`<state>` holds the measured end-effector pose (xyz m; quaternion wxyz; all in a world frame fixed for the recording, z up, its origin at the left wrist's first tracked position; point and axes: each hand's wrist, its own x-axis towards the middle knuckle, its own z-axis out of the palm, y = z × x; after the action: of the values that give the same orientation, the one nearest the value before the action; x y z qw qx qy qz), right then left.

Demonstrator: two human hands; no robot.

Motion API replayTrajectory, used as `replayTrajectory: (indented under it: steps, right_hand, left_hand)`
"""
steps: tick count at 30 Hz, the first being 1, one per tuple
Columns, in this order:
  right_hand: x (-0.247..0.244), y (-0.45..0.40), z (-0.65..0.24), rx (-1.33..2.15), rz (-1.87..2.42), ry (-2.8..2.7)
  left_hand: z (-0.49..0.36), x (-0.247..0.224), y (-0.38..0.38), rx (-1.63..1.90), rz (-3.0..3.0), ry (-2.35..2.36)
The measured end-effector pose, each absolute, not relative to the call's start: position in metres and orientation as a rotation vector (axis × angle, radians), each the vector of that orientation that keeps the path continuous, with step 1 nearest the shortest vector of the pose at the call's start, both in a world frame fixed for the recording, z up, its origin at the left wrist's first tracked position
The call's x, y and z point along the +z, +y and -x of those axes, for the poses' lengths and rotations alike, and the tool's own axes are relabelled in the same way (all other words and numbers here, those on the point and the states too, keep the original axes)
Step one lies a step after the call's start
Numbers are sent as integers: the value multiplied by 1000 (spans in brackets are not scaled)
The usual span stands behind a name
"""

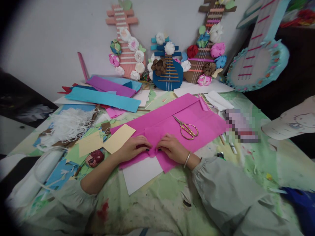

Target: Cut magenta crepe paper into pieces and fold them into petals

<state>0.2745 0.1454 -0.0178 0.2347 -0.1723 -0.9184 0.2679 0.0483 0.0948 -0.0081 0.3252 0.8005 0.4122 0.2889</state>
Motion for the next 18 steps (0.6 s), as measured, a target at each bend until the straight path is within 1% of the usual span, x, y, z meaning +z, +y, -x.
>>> replayTrajectory:
  steps: [4, 12, 18]
  right_hand:
    - [-17, 144, -273, 748, 533, -2556]
    - [-16, 145, -276, 796, 521, -2610]
    - [-16, 142, -273, 808, 606, -2592]
  left_hand:
    - [-52, -10, 94, 810, -2091, 1156]
    - [-56, -13, 91, 856, -2229, 1185]
    - [-56, -15, 89, 830, -2204, 1238]
